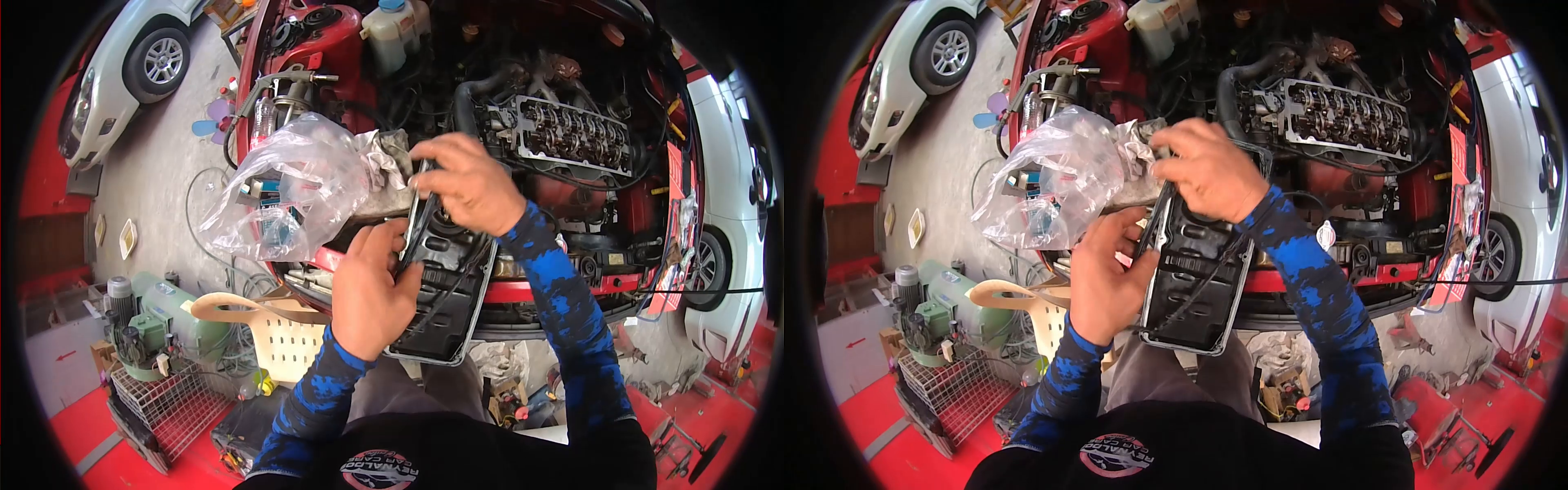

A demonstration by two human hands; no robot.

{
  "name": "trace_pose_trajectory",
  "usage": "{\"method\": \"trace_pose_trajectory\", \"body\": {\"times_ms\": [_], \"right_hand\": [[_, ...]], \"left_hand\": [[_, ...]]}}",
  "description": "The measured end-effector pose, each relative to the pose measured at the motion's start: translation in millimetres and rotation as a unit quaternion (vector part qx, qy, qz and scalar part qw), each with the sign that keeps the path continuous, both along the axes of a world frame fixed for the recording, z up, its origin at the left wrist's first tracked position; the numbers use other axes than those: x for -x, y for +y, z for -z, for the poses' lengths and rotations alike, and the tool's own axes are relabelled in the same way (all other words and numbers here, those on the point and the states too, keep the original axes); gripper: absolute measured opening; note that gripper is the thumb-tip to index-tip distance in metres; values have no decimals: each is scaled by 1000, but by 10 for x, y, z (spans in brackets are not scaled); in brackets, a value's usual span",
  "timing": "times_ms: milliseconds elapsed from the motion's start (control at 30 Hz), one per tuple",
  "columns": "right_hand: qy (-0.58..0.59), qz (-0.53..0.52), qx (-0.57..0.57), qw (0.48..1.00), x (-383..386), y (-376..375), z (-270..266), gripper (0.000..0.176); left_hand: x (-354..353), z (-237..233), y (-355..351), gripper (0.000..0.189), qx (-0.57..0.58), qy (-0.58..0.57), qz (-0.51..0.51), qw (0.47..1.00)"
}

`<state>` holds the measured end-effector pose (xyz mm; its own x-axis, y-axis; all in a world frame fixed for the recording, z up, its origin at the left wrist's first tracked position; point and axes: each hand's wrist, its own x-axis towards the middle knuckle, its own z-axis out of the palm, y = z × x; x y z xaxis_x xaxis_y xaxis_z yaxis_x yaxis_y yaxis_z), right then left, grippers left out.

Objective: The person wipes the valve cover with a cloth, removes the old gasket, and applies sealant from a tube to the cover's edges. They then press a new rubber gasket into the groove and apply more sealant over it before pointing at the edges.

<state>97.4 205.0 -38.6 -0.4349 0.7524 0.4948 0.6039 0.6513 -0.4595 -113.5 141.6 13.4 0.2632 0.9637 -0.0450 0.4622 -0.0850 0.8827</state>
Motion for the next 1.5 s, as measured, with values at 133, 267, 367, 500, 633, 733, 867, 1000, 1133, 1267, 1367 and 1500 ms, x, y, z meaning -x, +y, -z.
{"method": "trace_pose_trajectory", "body": {"times_ms": [133,267,367,500,633,733,867,1000,1133,1267,1367,1500], "right_hand": [[14,6,-25,1000,-254,194,-456,38],[-17,32,-10,999,-456,27,-1171,33],[-54,103,-10,993,-480,-350,-1532,27],[38,187,67,979,-519,-968,-1761,26],[220,279,125,926,-315,-1576,-1530,29],[374,339,249,827,-10,-1953,-1111,27],[544,395,377,637,339,-2220,-207,18],[498,436,413,626,321,-2251,708,20],[242,543,345,727,222,-2218,928,37],[225,527,340,746,190,-2255,984,43],[249,495,358,752,181,-2205,933,47],[226,500,338,764,179,-2111,902,47]], "left_hand": [[224,154,-224,30,-37,87,-12,995],[533,213,-214,18,-82,4,-89,993],[723,-69,69,19,-125,-52,-129,982],[613,-934,770,27,-292,-151,-46,943],[124,-1619,1169,23,-441,-72,92,890],[-429,-1476,1544,23,-470,-10,238,850],[-1228,-311,1797,24,-402,162,448,782],[-1641,879,1722,25,-309,285,510,751],[-1624,1360,1616,35,-309,200,467,804],[-1269,1186,1536,42,-343,67,330,877],[-688,1030,1110,37,-189,42,113,975],[224,1839,295,30,40,-12,-24,999]]}}
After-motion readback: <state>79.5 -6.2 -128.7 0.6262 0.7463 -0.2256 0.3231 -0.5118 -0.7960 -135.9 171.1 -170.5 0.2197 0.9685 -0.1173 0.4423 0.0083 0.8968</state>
